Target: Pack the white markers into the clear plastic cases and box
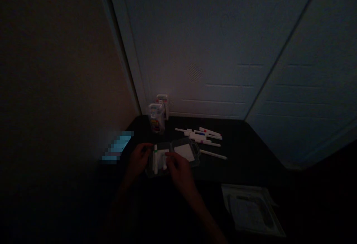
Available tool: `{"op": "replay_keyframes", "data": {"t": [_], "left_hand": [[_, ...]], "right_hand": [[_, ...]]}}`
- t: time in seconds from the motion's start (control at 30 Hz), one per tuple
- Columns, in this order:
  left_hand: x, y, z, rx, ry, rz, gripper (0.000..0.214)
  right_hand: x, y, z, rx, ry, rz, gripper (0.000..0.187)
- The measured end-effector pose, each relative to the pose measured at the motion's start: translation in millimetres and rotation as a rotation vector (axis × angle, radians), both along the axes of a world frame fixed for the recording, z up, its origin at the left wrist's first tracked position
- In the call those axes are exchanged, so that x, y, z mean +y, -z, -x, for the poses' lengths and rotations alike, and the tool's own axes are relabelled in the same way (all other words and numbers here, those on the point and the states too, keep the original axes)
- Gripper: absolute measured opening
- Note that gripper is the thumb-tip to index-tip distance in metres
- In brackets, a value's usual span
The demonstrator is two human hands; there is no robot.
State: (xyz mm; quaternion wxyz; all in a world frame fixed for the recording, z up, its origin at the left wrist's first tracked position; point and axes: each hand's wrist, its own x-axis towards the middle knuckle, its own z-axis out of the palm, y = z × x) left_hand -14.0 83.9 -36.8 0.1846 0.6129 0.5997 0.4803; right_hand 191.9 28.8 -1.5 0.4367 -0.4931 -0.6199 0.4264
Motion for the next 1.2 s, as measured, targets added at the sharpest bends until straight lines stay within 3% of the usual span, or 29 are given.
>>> {"op": "replay_keyframes", "data": {"t": [0.1,0.27,0.57,0.8,0.97,1.13,1.2], "left_hand": [[-0.6,1.1,-0.2,0.007,-0.012,-0.011,0.020],[-0.3,2.9,-0.7,-0.013,0.001,-0.008,0.020],[-0.9,1.5,-0.3,-0.018,-0.006,0.007,0.019],[-2.0,-2.4,-2.5,-0.011,-0.017,0.007,0.019],[-3.2,-5.6,-3.8,-0.032,-0.023,-0.002,0.017],[-5.9,-9.7,-3.9,-0.123,-0.027,0.054,0.042],[-6.0,-9.6,-4.4,-0.113,-0.027,0.050,0.041]], "right_hand": [[-2.4,-3.2,9.6,-0.075,0.019,-0.085,0.034],[-9.0,-11.8,18.8,-0.195,0.024,-0.057,0.032],[-14.6,-17.7,33.5,-0.616,0.001,-0.090,0.030],[-3.9,-15.9,22.9,-0.464,0.017,-0.040,0.048],[9.2,-16.1,23.7,-0.337,-0.025,-0.054,0.026],[18.7,-19.0,35.0,-0.469,0.030,-0.151,0.016],[20.7,-17.8,39.0,-0.514,0.048,-0.202,0.013]]}}
